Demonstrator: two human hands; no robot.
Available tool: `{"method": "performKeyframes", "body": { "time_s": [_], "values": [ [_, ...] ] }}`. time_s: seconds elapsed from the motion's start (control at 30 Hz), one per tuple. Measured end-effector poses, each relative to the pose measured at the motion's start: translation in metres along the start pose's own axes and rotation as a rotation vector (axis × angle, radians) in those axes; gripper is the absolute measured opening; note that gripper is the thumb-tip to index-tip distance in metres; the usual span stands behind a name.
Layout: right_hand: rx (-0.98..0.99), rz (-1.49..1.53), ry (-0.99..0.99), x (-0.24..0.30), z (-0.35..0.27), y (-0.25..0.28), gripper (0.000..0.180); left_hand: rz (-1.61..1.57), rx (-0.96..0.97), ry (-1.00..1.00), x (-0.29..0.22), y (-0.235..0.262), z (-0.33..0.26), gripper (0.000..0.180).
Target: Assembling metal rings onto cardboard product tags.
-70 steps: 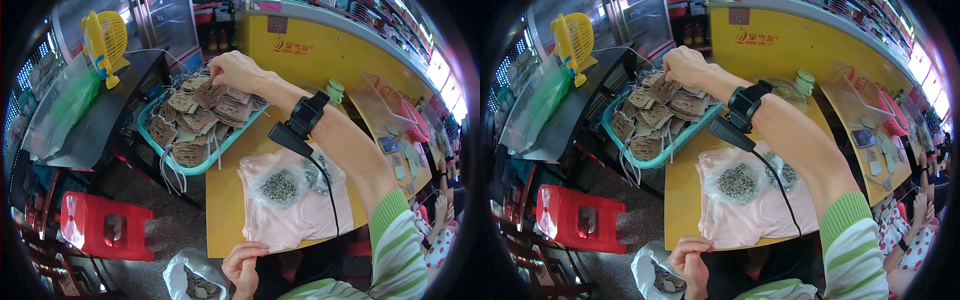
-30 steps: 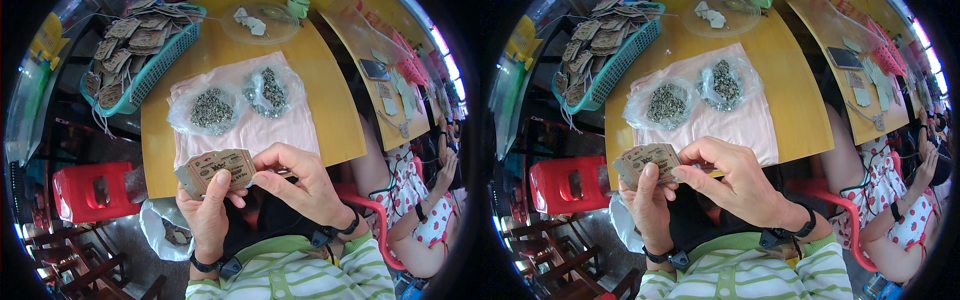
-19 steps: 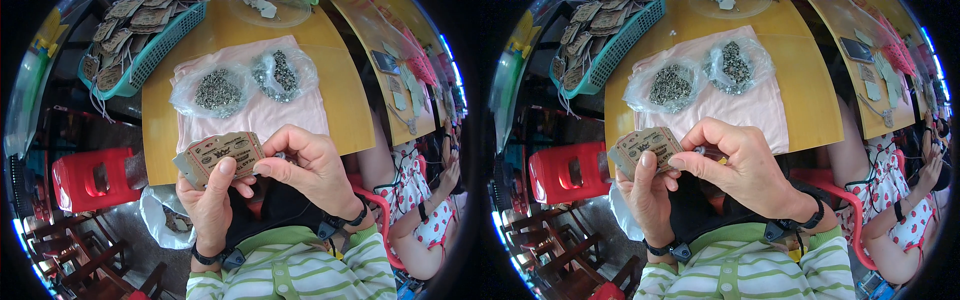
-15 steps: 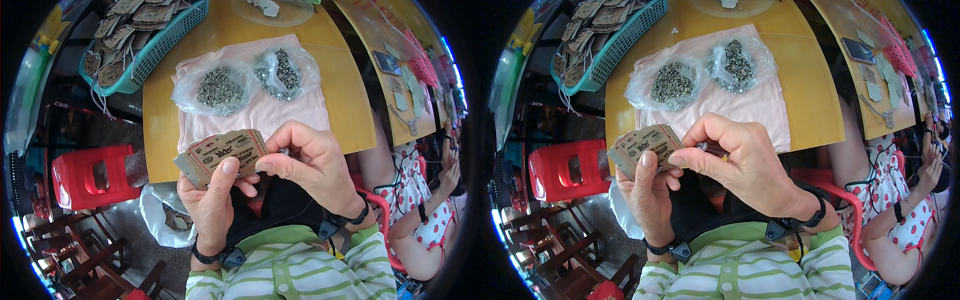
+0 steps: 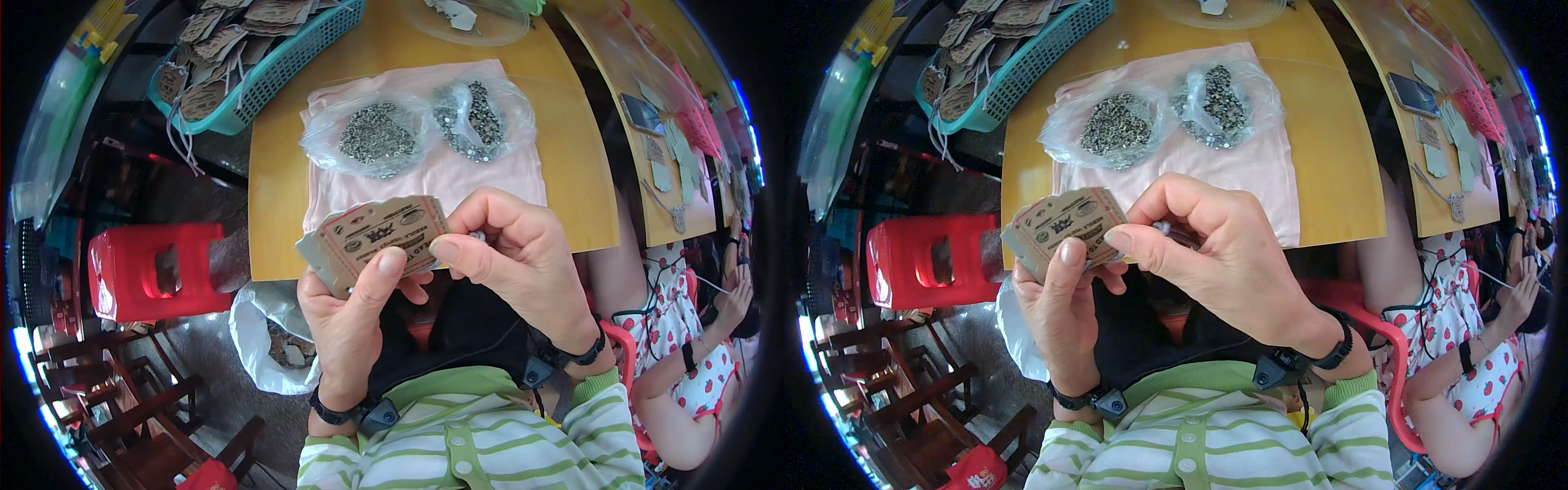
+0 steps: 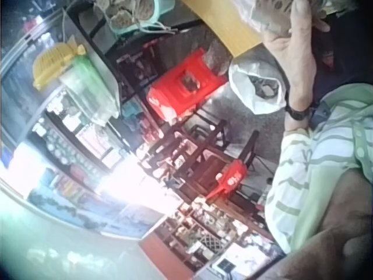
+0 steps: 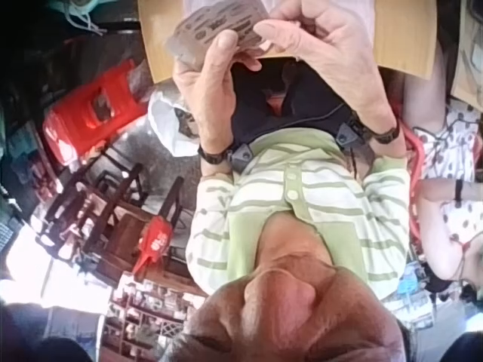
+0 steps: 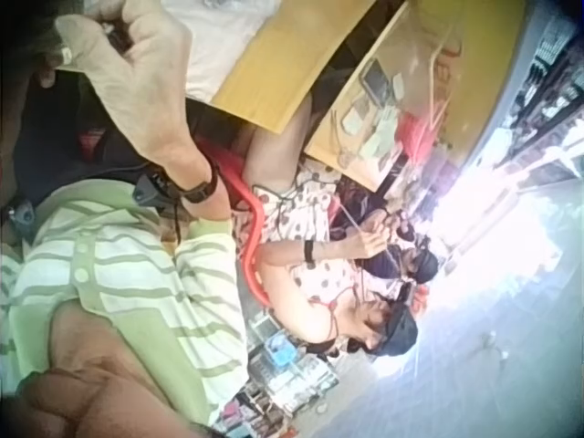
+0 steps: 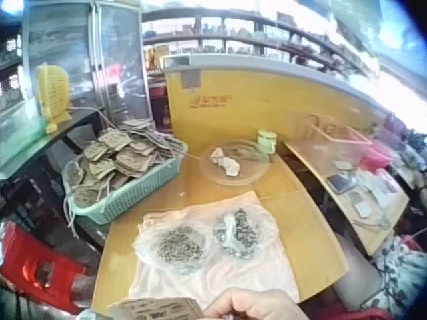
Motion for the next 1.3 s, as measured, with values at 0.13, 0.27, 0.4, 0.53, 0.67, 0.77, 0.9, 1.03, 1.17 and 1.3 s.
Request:
{"method": "performKeyframes", "body": {
  "time_s": [0.13, 0.27, 0.4, 0.53, 0.67, 0.77, 0.9, 1.03, 1.17, 1.3],
  "values": [
    [0.003, -0.019, 0.035, -0.003, 0.000, 0.002, 0.013, 0.044, 0.003, -0.037, -0.004, -0.001, -0.002, 0.030],
    [0.042, 0.126, -0.038, -0.005, 0.000, -0.004, 0.014, 0.092, -0.004, -0.079, -0.010, 0.000, -0.003, 0.028],
    [0.050, 0.105, -0.018, -0.006, 0.001, -0.005, 0.015, 0.132, -0.021, -0.080, -0.012, 0.003, -0.003, 0.029],
    [0.051, 0.083, -0.023, -0.004, 0.001, -0.008, 0.015, 0.131, -0.013, -0.087, -0.014, 0.004, -0.004, 0.030],
    [0.035, 0.094, -0.008, -0.003, 0.000, -0.008, 0.015, 0.114, 0.034, -0.058, -0.015, 0.005, -0.003, 0.030],
    [0.033, 0.029, 0.026, -0.001, 0.001, -0.007, 0.015, -0.007, 0.129, 0.051, -0.016, 0.002, -0.001, 0.034],
    [0.063, -0.114, 0.055, 0.005, -0.001, -0.012, 0.012, -0.022, 0.134, 0.224, -0.008, 0.000, 0.000, 0.042],
    [0.101, -0.151, 0.085, 0.014, -0.001, -0.019, 0.011, 0.056, 0.079, 0.118, -0.009, 0.005, -0.001, 0.033],
    [0.111, -0.061, 0.088, 0.006, 0.001, -0.018, 0.011, 0.019, 0.023, 0.034, -0.013, 0.004, -0.001, 0.026],
    [0.093, -0.099, 0.125, 0.009, 0.002, -0.015, 0.010, 0.043, 0.012, -0.001, -0.015, -0.001, -0.003, 0.027]
  ]
}}
Point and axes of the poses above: each hand's wrist, its own z-axis towards the middle knuckle, its own y-axis out of the back of the hand, x = y × z, the point moved 10 cm from there along z, towards the middle knuckle, and after that the axes turned 9 degrees about -x, right-handed, at the moved point
